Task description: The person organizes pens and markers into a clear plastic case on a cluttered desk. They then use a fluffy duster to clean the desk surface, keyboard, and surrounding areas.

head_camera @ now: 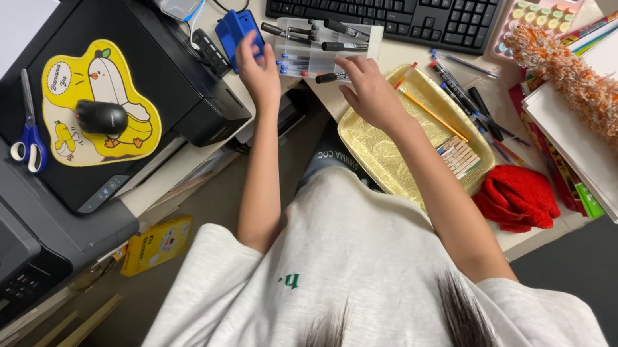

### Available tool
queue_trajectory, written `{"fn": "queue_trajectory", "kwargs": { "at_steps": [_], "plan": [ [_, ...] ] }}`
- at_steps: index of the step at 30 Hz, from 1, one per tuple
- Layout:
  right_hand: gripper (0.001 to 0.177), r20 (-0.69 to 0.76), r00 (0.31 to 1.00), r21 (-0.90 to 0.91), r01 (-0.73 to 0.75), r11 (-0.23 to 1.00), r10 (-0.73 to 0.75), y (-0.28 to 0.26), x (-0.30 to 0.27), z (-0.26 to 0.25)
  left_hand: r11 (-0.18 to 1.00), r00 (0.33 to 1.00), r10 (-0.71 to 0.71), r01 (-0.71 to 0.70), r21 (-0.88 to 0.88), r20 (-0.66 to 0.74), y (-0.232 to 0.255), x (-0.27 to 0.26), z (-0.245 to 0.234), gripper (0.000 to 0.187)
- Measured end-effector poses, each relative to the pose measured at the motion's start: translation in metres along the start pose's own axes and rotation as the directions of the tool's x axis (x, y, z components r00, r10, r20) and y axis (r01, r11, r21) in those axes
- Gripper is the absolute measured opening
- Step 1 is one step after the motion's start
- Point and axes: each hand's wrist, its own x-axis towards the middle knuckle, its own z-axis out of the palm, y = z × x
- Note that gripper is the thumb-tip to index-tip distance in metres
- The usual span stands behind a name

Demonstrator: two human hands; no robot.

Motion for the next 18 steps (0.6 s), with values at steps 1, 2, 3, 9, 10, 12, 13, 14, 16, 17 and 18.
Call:
{"fn": "queue_trajectory", "kwargs": {
  "at_steps": [1,2,3,9,10,12,13,14,16,17,18],
  "plan": [
    [0.052,0.001,1.000,0.002,0.001,1.000,-0.001,-0.002,0.002,0.002,1.000,1.000,0.000,0.000,0.002,-0.001,0.010,-0.007,-0.005,0.040],
    [0.052,-0.006,1.000,-0.012,0.026,1.000,-0.026,-0.003,0.003,0.003,0.993,0.990,-0.114,0.116,-0.018,0.085,0.020,-0.015,-0.011,0.038],
    [0.053,-0.012,0.999,-0.027,0.050,0.998,-0.050,-0.005,0.004,0.005,0.973,0.959,-0.222,0.231,-0.029,0.175,0.030,-0.023,-0.016,0.035],
    [0.055,0.000,0.990,-0.024,0.142,0.990,-0.142,-0.013,0.009,0.018,0.992,0.983,0.098,-0.109,0.066,0.155,0.020,-0.037,-0.008,0.036],
    [0.055,0.000,0.990,-0.026,0.141,0.990,-0.141,-0.013,0.008,0.017,0.992,0.983,0.098,-0.109,0.064,0.155,0.021,-0.036,-0.008,0.036],
    [0.054,-0.001,0.991,-0.016,0.130,0.991,-0.130,-0.013,0.007,0.017,0.991,0.985,0.089,-0.102,0.083,0.150,0.023,-0.035,-0.007,0.031],
    [0.054,-0.001,0.992,-0.017,0.128,0.992,-0.128,-0.011,0.005,0.016,0.991,0.984,0.089,-0.102,0.081,0.152,0.025,-0.035,-0.008,0.031],
    [0.054,-0.011,0.992,-0.018,0.122,0.992,-0.122,-0.010,0.004,0.016,0.987,0.983,0.116,-0.130,0.095,0.140,0.027,-0.036,-0.009,0.028],
    [0.053,-0.023,0.993,-0.020,0.113,0.993,-0.113,-0.008,0.001,0.015,0.982,0.981,0.145,-0.159,0.105,0.131,0.031,-0.036,-0.011,0.025],
    [0.052,-0.025,0.995,-0.021,0.101,0.995,-0.102,-0.007,-0.001,0.014,0.984,0.982,0.140,-0.152,0.094,0.126,0.033,-0.036,-0.012,0.024],
    [0.052,-0.027,0.995,-0.022,0.091,0.996,-0.092,-0.005,-0.001,0.012,0.986,0.983,0.137,-0.147,0.082,0.121,0.036,-0.035,-0.012,0.022]
  ]
}}
